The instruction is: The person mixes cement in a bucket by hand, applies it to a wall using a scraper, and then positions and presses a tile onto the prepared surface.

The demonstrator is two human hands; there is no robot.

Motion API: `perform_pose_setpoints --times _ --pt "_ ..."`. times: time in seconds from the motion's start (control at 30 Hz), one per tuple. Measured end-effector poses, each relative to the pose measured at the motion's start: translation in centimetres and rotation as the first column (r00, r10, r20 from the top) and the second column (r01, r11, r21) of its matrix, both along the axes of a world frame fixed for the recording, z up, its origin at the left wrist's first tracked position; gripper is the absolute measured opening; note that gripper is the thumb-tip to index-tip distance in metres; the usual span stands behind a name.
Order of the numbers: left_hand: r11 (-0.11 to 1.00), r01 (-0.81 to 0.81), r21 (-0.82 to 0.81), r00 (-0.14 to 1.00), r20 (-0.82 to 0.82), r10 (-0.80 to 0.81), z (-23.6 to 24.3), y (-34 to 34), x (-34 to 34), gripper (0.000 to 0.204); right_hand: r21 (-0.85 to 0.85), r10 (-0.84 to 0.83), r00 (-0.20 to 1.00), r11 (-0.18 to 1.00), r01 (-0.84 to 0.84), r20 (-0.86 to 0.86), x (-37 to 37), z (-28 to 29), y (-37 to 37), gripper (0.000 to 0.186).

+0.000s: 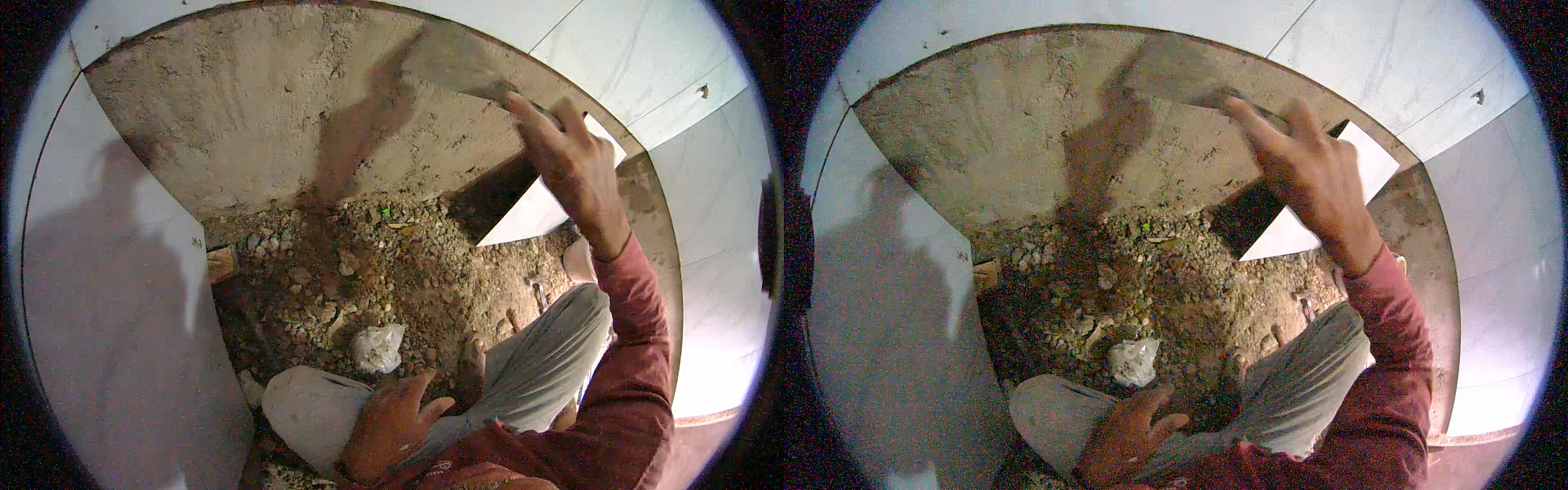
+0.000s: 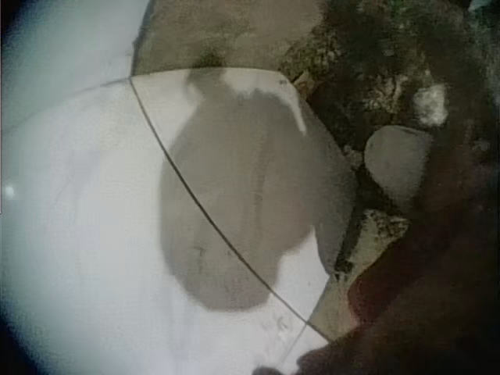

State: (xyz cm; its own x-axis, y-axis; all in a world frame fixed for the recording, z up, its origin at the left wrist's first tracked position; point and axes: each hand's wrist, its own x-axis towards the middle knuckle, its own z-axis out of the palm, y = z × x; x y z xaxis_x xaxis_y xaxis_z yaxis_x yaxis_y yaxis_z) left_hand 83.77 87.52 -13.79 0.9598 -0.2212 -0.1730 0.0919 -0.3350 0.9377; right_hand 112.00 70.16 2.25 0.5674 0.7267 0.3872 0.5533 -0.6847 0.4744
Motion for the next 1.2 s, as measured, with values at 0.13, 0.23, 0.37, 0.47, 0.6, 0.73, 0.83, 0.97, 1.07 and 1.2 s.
perform_pose_setpoints --times 0.13,0.23,0.37,0.47,0.6,0.73,0.83,0.97,1.07,1.2 --pt "1.0 -0.007 0.002 1.0 -0.011 0.007 -1.4 0.2 -1.0 0.055 0.225 -0.224 0.971 0.945 0.237 -0.082 0.4 -1.2 -9.1 0.038" --pt "0.999 0.002 0.046 0.987 -0.161 0.005 -1.8 0.5 -1.3 0.055 0.322 -0.313 0.913 0.864 0.388 -0.26 -1.1 -0.9 -11.7 0.033" --pt "0.991 -0.013 0.13 0.935 -0.349 0.058 -1.2 1.0 -1.5 0.053 0.22 -0.156 0.941 0.949 0.227 -0.3 -3.0 -1.0 -8.8 0.038" --pt "0.98 -0.12 0.156 0.928 -0.334 0.167 -0.1 0.7 -2.7 0.048 0.089 0.148 0.982 0.987 -0.138 -0.12 -2.3 -2.1 -5.9 0.051" --pt "0.966 -0.231 0.116 0.926 -0.277 0.255 1.4 -1.1 -4.7 0.04 0.162 0.05 0.992 0.986 -0.03 -0.117 -0.2 -2.8 -6.4 0.043" --pt "0.98 -0.049 0.195 0.966 -0.238 0.096 1.6 -1.9 -4.3 0.031 0.156 -0.151 0.932 0.965 0.212 -0.329 -1.0 -3.1 -14.6 0.028" --pt "0.934 -0.017 0.356 0.96 -0.254 0.115 0.7 -2.8 -3.2 0.024 0.282 -0.171 0.827 0.887 0.366 -0.536 -5.0 -5.8 -24.7 0.031" --pt "0.918 -0.106 0.381 0.987 -0.068 0.142 -0.4 -5.1 -1.3 0.024 0.366 -0.369 0.792 0.737 0.568 -0.486 -13.3 -11.8 -39.7 0.039" --pt "0.878 -0.007 0.478 1.0 -0.015 0.016 -0.6 -7.3 1.5 0.031 0.1 -0.693 0.32 0.339 0.936 -0.646 -19.0 -15.4 -51.4 0.041" --pt "0.723 0.046 0.689 0.976 -0.185 0.114 -0.1 -10.4 3.7 0.036 0.17 -0.769 0.138 0.038 0.985 -0.624 -26.4 -21.1 -62.5 0.042"
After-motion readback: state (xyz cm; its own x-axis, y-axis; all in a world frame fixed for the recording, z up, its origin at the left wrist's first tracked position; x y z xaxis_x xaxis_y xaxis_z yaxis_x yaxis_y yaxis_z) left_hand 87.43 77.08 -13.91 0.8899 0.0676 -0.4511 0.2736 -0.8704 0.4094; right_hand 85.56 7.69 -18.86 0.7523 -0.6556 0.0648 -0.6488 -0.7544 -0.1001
